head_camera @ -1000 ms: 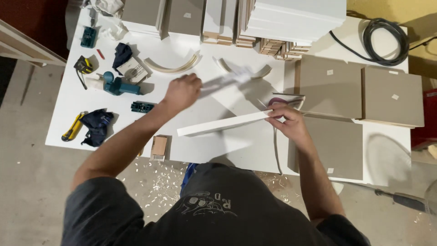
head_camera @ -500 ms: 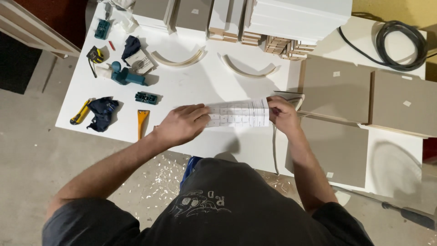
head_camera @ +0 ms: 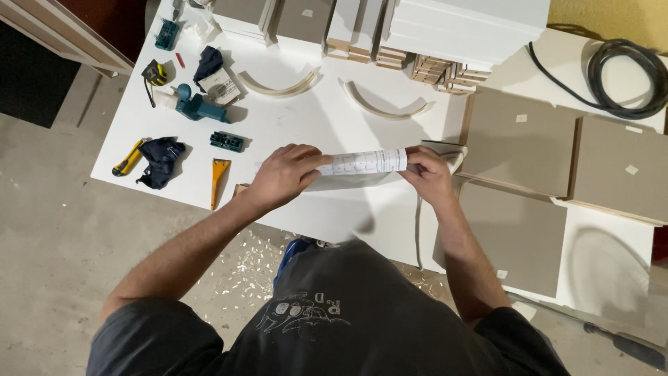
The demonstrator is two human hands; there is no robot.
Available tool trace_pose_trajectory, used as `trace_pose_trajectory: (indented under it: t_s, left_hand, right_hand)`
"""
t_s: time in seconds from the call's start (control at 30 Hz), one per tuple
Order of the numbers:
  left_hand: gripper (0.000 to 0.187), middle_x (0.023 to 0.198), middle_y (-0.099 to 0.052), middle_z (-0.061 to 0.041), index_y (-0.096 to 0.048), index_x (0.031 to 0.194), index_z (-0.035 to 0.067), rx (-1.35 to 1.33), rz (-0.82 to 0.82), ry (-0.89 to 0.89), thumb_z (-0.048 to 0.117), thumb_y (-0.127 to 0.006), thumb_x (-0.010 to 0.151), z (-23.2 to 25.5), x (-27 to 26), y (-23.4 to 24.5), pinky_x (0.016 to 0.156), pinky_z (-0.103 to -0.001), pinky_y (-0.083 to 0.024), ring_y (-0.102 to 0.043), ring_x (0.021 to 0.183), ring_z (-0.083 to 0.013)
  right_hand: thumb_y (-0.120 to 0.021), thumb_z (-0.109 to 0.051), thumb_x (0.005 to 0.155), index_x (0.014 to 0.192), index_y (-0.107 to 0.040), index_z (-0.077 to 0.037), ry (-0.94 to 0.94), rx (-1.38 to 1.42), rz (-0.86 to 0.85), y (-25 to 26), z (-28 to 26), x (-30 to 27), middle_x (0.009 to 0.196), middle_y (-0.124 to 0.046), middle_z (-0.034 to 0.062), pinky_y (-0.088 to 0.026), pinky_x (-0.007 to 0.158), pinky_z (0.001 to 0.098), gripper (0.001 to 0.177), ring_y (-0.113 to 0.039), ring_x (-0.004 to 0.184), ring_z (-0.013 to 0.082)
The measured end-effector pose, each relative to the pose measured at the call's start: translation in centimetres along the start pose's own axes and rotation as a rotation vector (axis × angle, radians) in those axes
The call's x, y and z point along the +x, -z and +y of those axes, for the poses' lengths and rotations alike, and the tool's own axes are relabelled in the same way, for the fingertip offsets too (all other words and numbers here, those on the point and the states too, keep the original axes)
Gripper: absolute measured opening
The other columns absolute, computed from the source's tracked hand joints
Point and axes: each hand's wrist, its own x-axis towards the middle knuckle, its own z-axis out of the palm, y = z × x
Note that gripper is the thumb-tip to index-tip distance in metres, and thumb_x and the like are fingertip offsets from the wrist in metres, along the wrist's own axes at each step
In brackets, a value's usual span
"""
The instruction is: Applying edge banding to wooden panels using an iron and finishing the edges with a trimmer and sanding block.
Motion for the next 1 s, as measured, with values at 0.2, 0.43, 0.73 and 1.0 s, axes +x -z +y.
trace_pose_trajectory:
  t_s: [0.2, 0.43, 0.73, 1.0]
  left_hand:
    - [0.007, 0.107, -0.071, 0.001, -0.077, 0.101, 0.023, 0.036, 0.151, -0.079, 0.025, -0.075, 0.095, -0.5, -0.1, -1.7, 0.084, -0.036, -0.057, -0.072, 0.097, -0.0238]
    - [0.015, 0.094, -0.072, 0.006, -0.075, 0.087, 0.027, 0.097, 0.197, -0.058, 0.028, -0.071, 0.101, 0.6, 0.0, -0.7, 0.077, -0.029, -0.057, -0.074, 0.085, -0.0166]
    - [0.011, 0.093, -0.073, 0.007, -0.074, 0.089, 0.028, 0.169, 0.148, -0.062, 0.027, -0.069, 0.099, 1.4, 0.4, 0.3, 0.071, -0.029, -0.058, -0.075, 0.082, -0.0157]
    - [0.005, 0.099, -0.076, 0.005, -0.077, 0.09, 0.029, 0.082, 0.127, -0.037, 0.025, -0.075, 0.093, -3.9, -3.1, -1.1, 0.075, -0.03, -0.058, -0.075, 0.092, -0.0183]
  right_hand:
    - [-0.083, 0.005, 0.082, 0.095, -0.075, 0.001, -0.014, -0.028, -0.01, 0.2, 0.4, -0.2, 0.104, -0.074, 0.0205, -0.054, 0.086, 0.0445, 0.015, -0.071, 0.095, 0.0346]
    - [-0.075, 0.005, 0.089, 0.108, -0.072, 0.0, -0.198, 0.236, 0.03, 1.7, -1.4, -0.7, 0.108, -0.074, 0.0152, -0.053, 0.095, 0.0377, 0.02, -0.067, 0.104, 0.0193]
    - [-0.087, -0.004, 0.08, 0.103, -0.078, -0.006, 0.217, -0.206, -0.132, -0.3, -7.9, 3.6, 0.114, -0.073, 0.0123, -0.054, 0.096, 0.0438, 0.024, -0.068, 0.11, 0.0343]
    - [-0.081, -0.002, 0.085, 0.09, -0.078, -0.012, 0.078, -0.292, -0.262, -0.5, -6.1, 3.8, 0.102, -0.075, 0.0095, -0.059, 0.082, 0.0394, 0.011, -0.072, 0.089, 0.0274]
